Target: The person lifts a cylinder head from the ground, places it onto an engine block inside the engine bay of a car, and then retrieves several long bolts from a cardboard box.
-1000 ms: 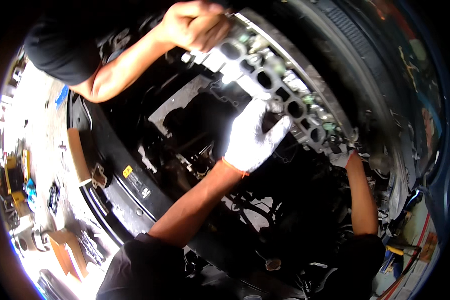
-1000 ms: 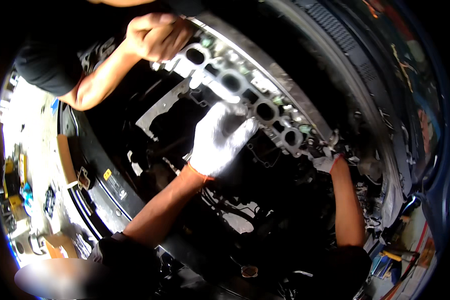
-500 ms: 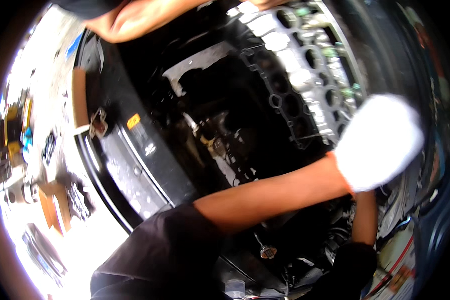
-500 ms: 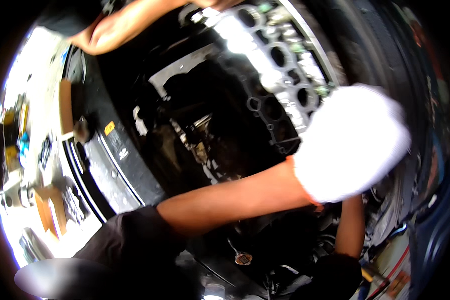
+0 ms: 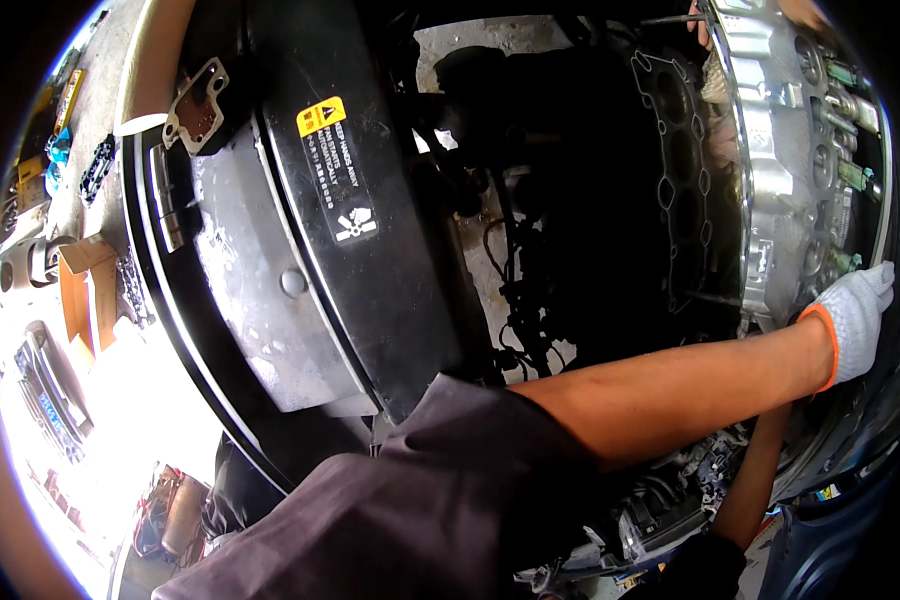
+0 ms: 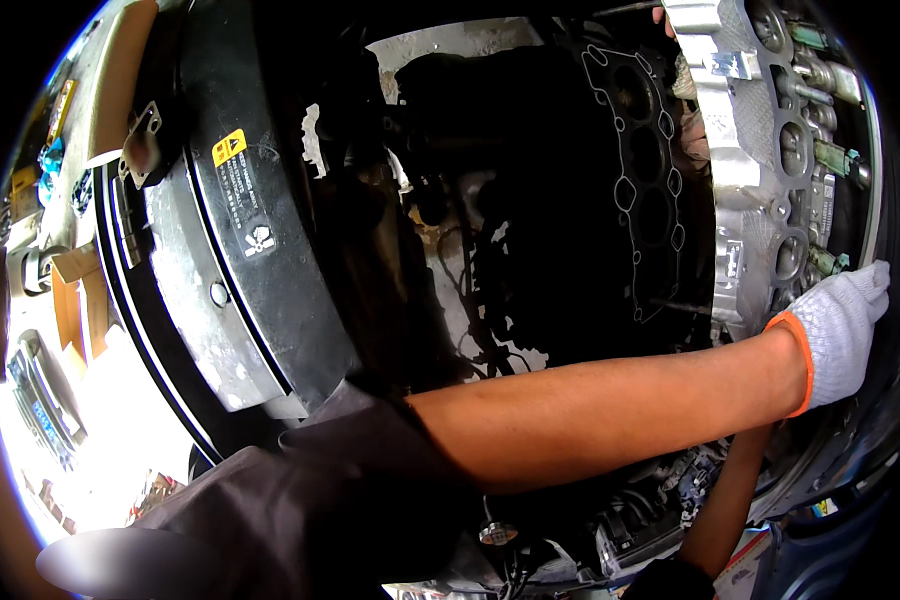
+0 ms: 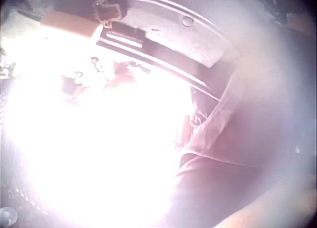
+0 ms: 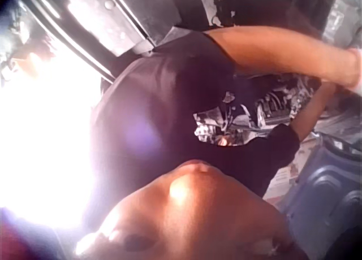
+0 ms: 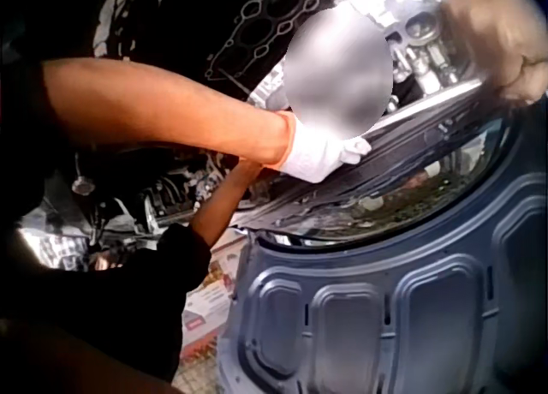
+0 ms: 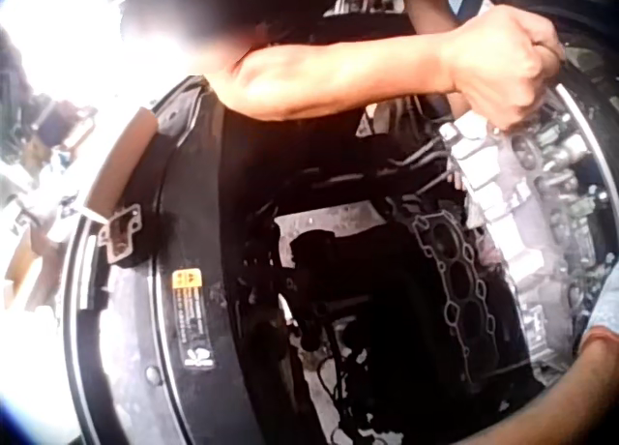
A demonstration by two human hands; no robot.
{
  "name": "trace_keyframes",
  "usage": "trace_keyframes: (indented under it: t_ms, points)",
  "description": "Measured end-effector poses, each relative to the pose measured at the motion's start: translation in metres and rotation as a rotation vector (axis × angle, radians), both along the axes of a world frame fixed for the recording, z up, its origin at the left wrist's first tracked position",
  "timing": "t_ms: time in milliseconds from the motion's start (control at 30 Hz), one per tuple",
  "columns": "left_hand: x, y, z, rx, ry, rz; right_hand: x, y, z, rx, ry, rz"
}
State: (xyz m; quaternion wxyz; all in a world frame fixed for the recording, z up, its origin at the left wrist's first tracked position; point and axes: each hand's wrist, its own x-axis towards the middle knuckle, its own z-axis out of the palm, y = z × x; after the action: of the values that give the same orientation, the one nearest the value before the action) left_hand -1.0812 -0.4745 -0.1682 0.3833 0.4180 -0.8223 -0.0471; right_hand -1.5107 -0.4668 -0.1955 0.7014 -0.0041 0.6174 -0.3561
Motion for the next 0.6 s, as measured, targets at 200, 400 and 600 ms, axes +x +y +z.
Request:
trace_keyframes:
  t_ms: [200,400,600]
  points:
    - [0.029,-0.007,-0.002,-0.043,-0.031,-0.119,0.012,-0.010,-0.003,0.024,-0.005,0.006]
    - [0.019,-0.010,-0.006,-0.044,-0.006,-0.100,0.009,-0.012,-0.009,0.022,-0.020,0.004]
    - [-0.003,-0.020,0.000,-0.159,0.247,0.077,0.015,-0.025,-0.011,0.015,-0.061,0.014]
